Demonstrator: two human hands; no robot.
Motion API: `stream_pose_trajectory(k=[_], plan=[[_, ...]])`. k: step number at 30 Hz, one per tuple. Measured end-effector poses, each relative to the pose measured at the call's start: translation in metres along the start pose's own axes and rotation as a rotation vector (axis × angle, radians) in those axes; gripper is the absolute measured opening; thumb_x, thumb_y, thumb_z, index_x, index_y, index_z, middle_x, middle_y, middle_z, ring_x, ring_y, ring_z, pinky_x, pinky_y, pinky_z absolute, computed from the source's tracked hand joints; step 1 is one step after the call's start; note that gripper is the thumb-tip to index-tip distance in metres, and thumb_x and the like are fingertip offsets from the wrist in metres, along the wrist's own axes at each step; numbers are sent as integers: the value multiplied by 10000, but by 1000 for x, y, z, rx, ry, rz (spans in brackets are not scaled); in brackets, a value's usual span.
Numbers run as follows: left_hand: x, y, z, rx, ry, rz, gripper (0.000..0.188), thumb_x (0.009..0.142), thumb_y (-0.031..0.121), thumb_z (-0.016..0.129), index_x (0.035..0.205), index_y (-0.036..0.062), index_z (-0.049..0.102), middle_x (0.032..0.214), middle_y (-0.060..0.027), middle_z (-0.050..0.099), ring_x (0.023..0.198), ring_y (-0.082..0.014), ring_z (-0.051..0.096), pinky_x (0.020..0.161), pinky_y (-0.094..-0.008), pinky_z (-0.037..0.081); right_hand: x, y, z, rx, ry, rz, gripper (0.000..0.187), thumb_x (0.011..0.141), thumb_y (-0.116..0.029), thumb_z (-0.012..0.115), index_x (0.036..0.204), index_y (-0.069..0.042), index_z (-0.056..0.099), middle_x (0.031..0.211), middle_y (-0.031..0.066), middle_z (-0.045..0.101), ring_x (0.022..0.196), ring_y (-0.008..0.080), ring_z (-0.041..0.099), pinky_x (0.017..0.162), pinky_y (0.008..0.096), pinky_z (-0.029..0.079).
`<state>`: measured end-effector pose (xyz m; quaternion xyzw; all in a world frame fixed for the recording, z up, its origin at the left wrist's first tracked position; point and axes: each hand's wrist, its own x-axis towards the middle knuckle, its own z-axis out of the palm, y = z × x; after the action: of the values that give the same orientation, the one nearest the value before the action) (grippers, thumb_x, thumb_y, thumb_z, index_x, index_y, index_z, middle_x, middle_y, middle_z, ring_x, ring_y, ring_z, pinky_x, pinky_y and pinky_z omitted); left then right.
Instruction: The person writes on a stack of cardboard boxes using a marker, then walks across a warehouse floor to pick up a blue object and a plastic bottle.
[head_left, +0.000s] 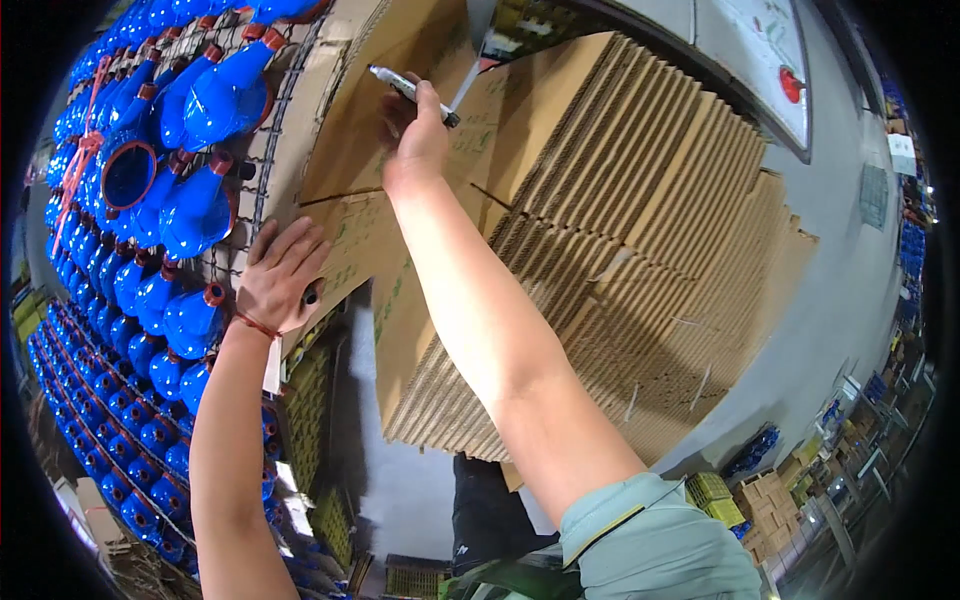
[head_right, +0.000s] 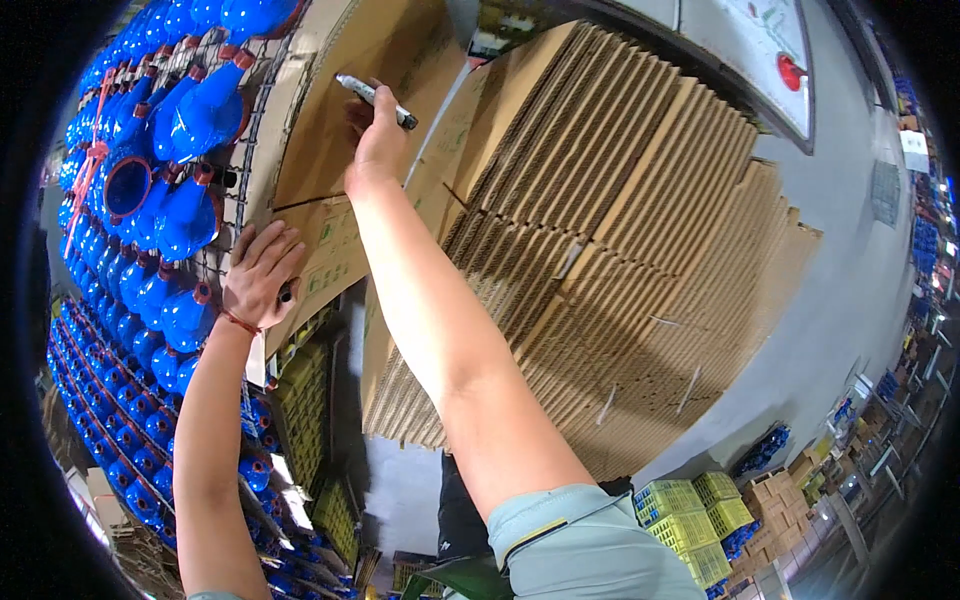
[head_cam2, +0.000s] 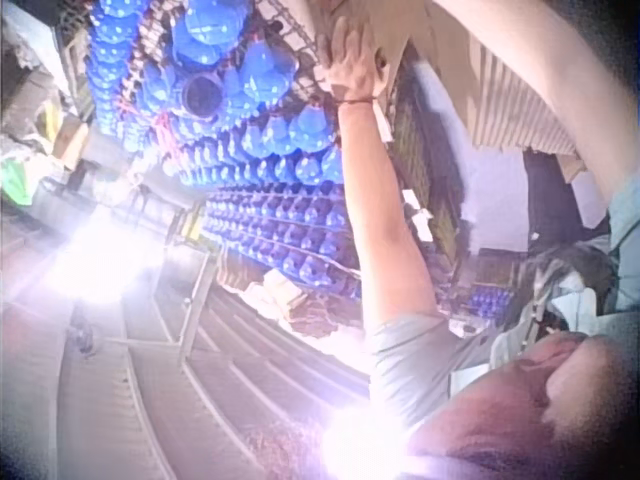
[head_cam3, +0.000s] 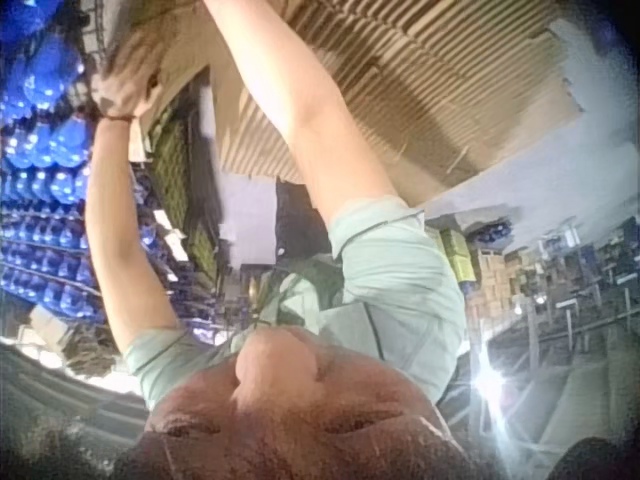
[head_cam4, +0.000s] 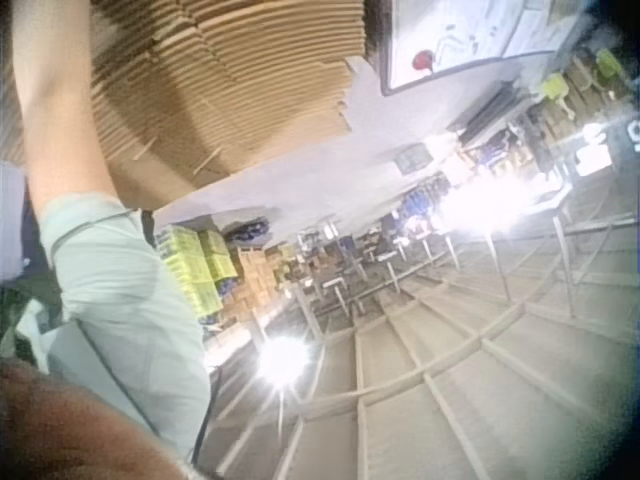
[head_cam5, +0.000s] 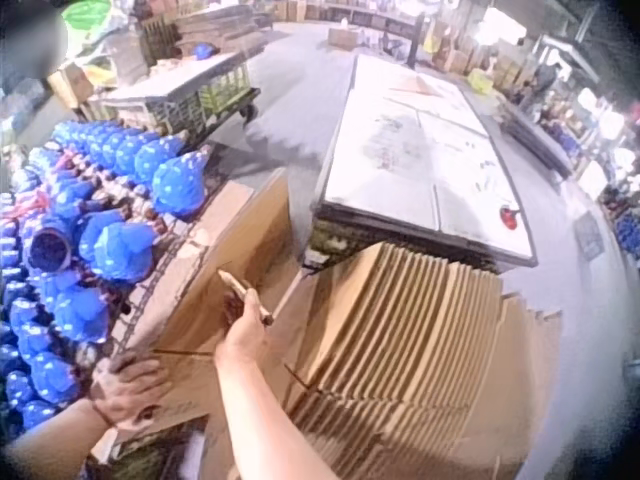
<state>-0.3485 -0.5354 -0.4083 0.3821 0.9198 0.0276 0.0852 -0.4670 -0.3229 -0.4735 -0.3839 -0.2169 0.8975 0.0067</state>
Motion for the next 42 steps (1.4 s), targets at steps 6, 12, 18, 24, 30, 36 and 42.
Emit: stream_pose_trajectory(k=[6,12,18,24,30,36,42], plan=[[1,2,-9,-5,-13,-6,443,767,216,639,1195,106,670,1332,-71,605,1355,-256,473,1175,-486,281,8,30,-33,52,-185,84,253,973,-344,549,1149,-190,646,837,-41,649,848,103,619,779,348,426],[-1,1,-6,27,25,6,452,738,227,662,1175,115,675,1322,-47,604,1356,-211,473,1174,-471,283,7,22,-17,-2,-44,-5,272,989,-398,571,1148,-187,637,874,-52,636,804,90,570,739,329,421],[13,6,-3,-2,13,23,440,769,228,643,1196,127,672,1318,-74,613,1349,-267,477,1172,-500,281,-15,-9,-31,-307,-26,18,226,976,-299,589,971,-84,659,882,44,676,778,108,618,679,316,499],[-1,0,1,-2,-4,13,448,748,211,627,1168,59,663,1338,-123,589,1373,-316,449,1170,-533,292,-191,-97,-80,-312,-317,-266,263,979,-229,570,1091,-1,640,915,135,691,754,203,657,713,358,545],[-1,14,-40,2,-22,-96,337,769,127,652,1093,39,636,1320,-144,569,1384,-357,416,1167,-526,296,-224,-377,-254,-1136,498,-1339,294,1053,-213,504,1290,-42,476,1010,131,682,930,223,622,898,386,475],[-48,131,-67,-382,438,-426,316,865,43,600,1180,24,596,1304,-198,578,1270,-429,491,1070,-535,384,-158,-372,-413,-1145,1091,-677,333,961,-269,598,1218,-68,532,1130,161,662,1038,340,625,909,448,482],[-62,354,-63,-1088,347,-696,346,902,-67,499,1213,0,634,984,-34,565,913,-132,520,777,-261,468,-216,-372,-369,-1114,849,-533,274,935,-226,614,1145,-58,560,1062,133,669,998,260,634,846,386,488]])
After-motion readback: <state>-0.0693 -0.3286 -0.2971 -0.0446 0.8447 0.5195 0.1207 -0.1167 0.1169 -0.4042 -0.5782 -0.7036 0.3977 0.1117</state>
